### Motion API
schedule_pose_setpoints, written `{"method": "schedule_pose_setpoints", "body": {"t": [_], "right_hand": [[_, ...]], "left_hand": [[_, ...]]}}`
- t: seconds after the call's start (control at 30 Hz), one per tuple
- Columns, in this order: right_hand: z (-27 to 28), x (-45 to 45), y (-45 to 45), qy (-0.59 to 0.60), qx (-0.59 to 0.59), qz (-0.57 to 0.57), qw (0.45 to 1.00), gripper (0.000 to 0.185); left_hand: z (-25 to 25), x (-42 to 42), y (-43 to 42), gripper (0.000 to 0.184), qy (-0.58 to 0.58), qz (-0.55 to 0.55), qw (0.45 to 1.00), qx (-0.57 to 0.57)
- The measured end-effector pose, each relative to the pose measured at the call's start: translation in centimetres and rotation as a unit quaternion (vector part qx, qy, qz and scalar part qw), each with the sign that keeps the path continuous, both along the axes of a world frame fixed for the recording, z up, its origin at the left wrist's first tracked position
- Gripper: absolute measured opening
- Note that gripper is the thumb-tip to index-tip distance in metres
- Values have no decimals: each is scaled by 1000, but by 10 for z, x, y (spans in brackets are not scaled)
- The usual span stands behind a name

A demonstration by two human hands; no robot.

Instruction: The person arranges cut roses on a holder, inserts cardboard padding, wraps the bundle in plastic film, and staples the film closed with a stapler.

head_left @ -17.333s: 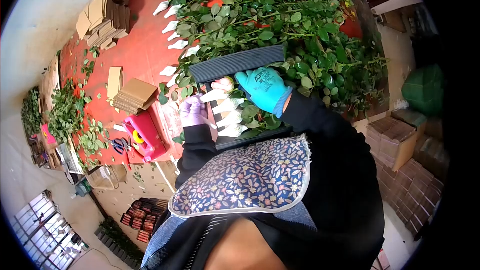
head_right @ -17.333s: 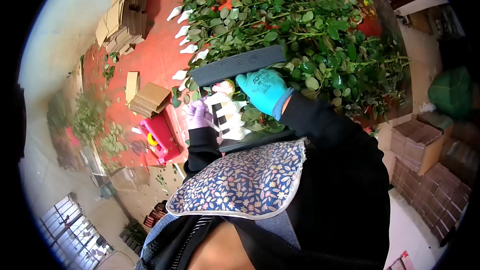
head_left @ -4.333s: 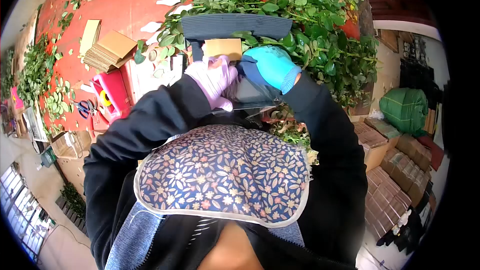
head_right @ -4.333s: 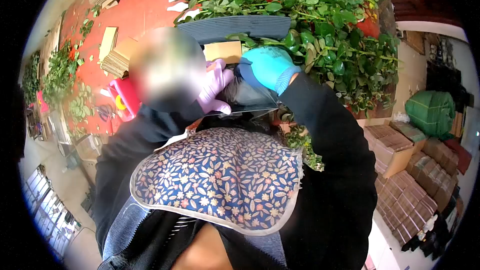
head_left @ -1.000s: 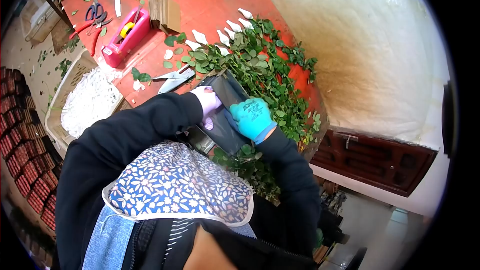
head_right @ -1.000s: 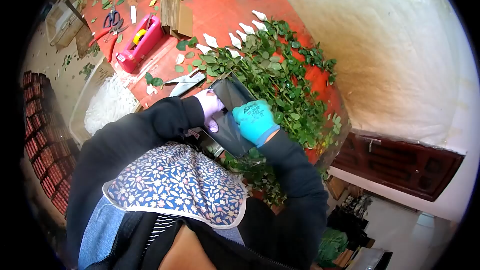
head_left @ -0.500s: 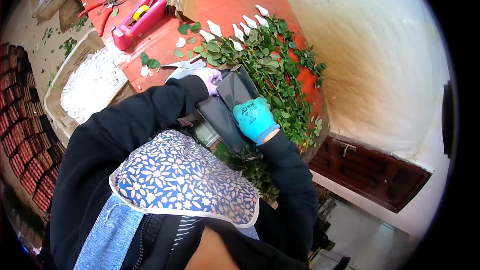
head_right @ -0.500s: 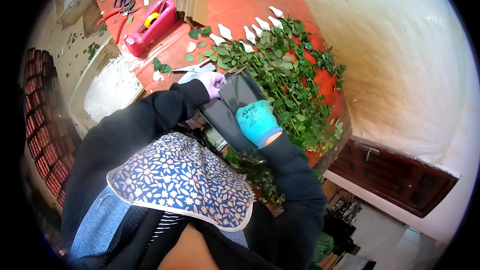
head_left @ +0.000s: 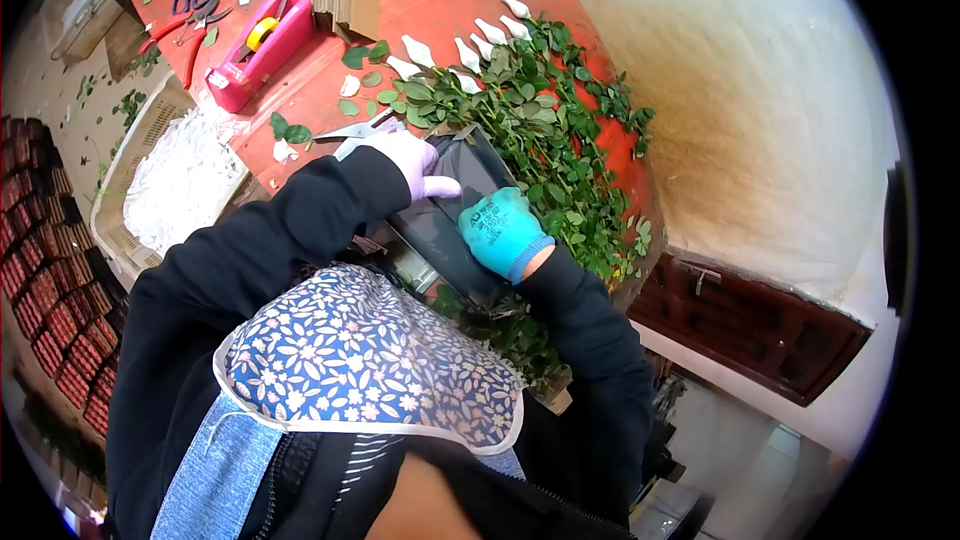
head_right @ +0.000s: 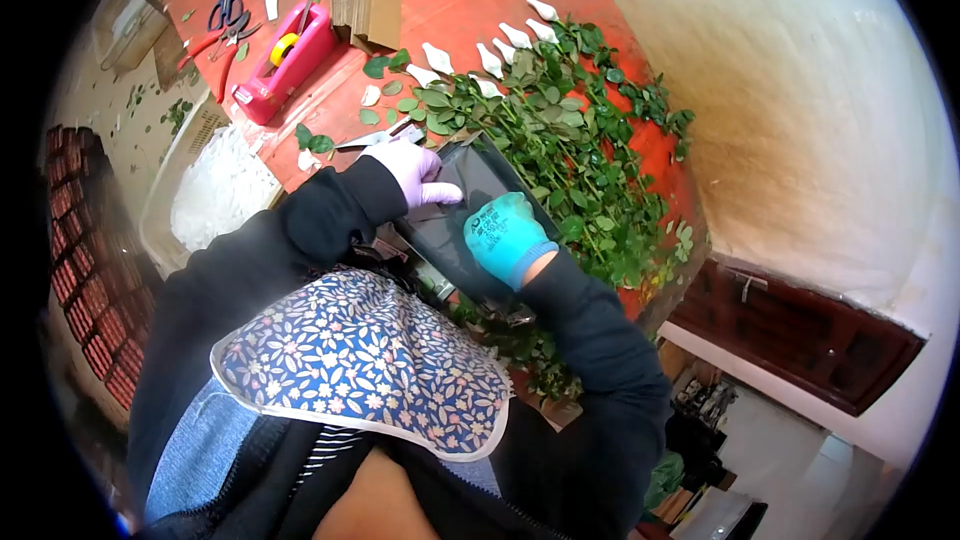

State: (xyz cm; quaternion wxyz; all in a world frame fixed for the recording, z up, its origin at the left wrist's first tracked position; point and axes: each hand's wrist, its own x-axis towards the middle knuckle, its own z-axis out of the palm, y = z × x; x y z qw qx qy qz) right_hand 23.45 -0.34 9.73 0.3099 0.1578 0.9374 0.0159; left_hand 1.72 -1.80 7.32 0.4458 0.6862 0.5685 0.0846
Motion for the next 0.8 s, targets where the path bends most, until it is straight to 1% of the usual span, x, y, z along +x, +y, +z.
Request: {"method": "schedule_pose_setpoints", "body": {"t": [0.03,0.1,0.13,0.17,0.23,0.27,0.3,0.37,0.43,0.5,0.57,0.6,0.67,0.7,0.77,0.8], "right_hand": [[0,0,-1,3,11,8,1000,12],[1,-1,-2,8,22,11,1000,12],[3,-3,-2,-9,12,7,1000,13],[3,-4,-2,-26,2,4,1000,14],[2,-3,-1,-20,4,9,1000,14],[2,-3,-1,-16,6,18,1000,15],[1,-4,0,-16,5,17,1000,15],[1,-6,2,-45,-35,0,998,16],[6,-9,3,-43,-40,0,998,15],[8,-9,3,-39,-47,-3,998,15],[6,-7,2,-29,-27,17,999,16],[8,-7,0,-27,-29,12,999,16],[12,-9,0,-27,-17,21,999,17],[11,-8,1,-23,-17,16,999,17],[8,-4,2,18,-17,55,998,14],[8,-5,2,21,-17,50,998,14]], "left_hand": [[-11,3,0,59,-1,-6,1000,1],[-33,3,-2,49,-45,49,997,34],[-29,3,-4,45,-20,60,997,39],[-25,1,-3,45,-18,56,998,38],[-17,-2,-2,42,23,34,998,-37],[-18,0,-3,42,24,32,998,-38],[-20,2,-4,41,11,41,998,-44],[-24,3,-5,40,-2,51,997,-50],[-31,-1,-6,38,-64,67,991,-93],[-33,1,-10,35,-64,65,993,-81],[-34,3,-14,33,-36,61,997,16],[-31,4,-16,33,-34,56,998,14],[-21,2,-16,34,7,72,997,37],[-23,2,-17,34,11,67,997,38],[-38,4,-21,36,15,62,992,110],[-47,8,-21,35,11,35,993,116]]}}
